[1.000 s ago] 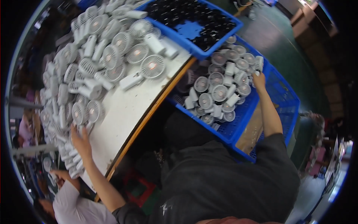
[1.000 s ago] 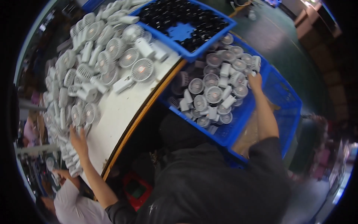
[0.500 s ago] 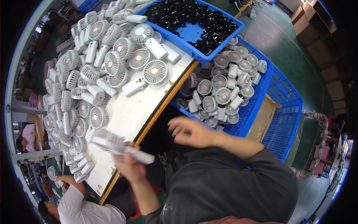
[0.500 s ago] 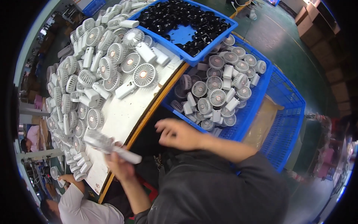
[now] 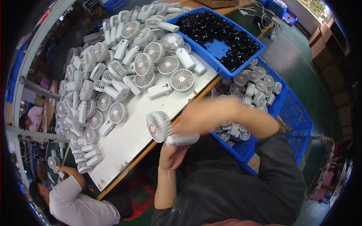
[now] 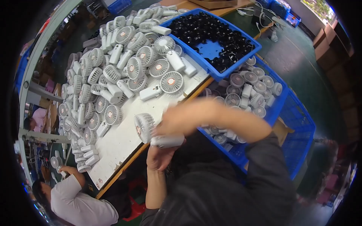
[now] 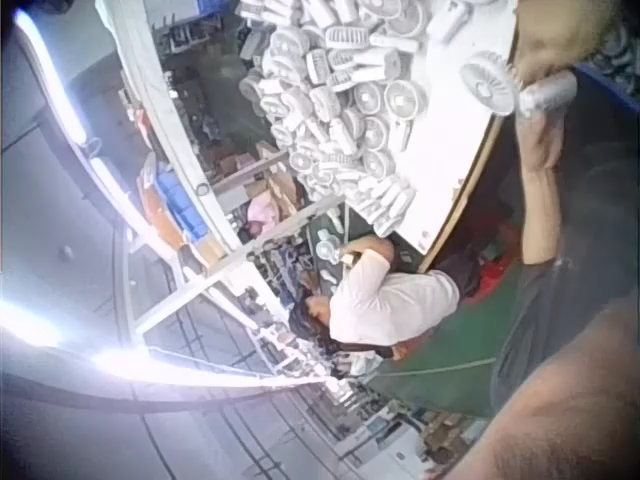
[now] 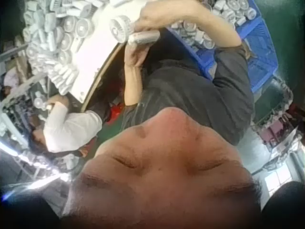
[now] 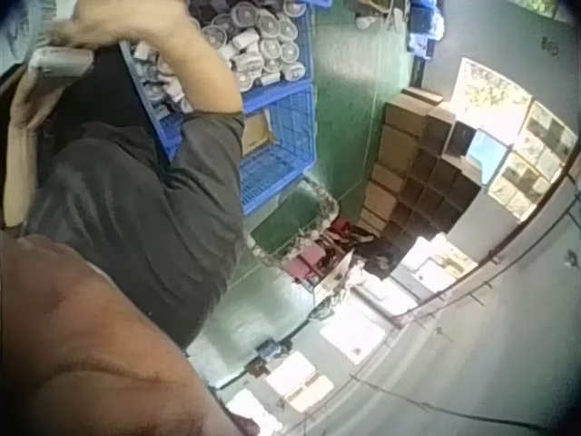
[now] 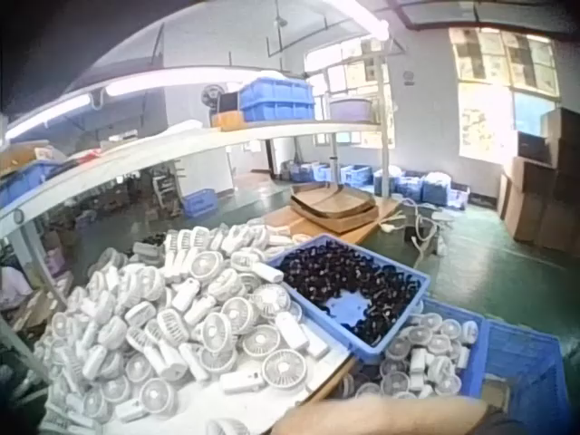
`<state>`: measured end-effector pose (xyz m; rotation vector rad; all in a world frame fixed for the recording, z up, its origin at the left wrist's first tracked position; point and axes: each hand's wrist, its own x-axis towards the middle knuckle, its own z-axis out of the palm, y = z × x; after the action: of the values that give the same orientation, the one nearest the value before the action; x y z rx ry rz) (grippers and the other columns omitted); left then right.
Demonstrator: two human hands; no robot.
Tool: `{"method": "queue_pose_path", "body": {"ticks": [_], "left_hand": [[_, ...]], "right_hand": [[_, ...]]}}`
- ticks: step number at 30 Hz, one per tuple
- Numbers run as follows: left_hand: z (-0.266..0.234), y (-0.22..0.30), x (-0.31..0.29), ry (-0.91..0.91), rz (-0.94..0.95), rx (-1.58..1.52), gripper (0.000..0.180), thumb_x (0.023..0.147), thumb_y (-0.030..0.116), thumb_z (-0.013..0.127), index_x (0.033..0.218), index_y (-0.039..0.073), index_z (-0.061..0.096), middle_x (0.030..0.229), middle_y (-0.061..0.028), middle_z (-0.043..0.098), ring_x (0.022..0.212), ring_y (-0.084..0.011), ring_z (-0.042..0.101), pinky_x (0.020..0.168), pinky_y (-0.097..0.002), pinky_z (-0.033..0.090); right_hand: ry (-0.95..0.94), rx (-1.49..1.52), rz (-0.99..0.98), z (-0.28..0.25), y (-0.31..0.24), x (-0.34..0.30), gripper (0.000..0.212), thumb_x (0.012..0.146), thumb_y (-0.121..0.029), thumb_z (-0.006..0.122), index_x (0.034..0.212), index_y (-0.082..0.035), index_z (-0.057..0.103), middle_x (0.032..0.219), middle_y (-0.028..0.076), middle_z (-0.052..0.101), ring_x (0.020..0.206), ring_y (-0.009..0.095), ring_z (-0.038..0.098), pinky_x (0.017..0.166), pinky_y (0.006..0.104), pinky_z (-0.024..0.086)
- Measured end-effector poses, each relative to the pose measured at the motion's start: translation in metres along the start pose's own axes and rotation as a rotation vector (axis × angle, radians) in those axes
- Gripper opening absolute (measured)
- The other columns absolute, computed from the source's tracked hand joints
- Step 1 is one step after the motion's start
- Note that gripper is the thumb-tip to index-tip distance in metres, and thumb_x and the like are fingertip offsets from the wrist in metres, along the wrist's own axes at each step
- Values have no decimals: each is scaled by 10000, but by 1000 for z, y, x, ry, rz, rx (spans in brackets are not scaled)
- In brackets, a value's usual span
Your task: The person assembles portable fans by picking up a fan from a blue crate, attaching a black component from a smaller tray, and placing the finished unit back into the crate.
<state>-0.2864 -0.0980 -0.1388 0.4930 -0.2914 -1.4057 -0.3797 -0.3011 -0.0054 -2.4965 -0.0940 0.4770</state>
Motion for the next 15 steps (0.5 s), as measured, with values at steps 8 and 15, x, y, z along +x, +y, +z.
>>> {"method": "queue_pose_path", "body": {"ticks": [8,15], "left_hand": [[12,29,-12,-147,186,176,283,817,-44,712,1072,4,599,969,-148,606,952,-282,634,743,-427,615],[-2,44,-42,154,150,546,244,879,25,694,1102,-14,601,929,-84,634,873,-153,645,681,-305,600]], "right_hand": [[717,-155,770,-55,311,-8,296,818,-262,714,980,-14,723,976,241,701,937,384,688,821,452,547],[955,-313,825,-70,278,-45,208,799,-41,623,1004,-4,623,974,238,677,968,404,661,842,476,516]]}}
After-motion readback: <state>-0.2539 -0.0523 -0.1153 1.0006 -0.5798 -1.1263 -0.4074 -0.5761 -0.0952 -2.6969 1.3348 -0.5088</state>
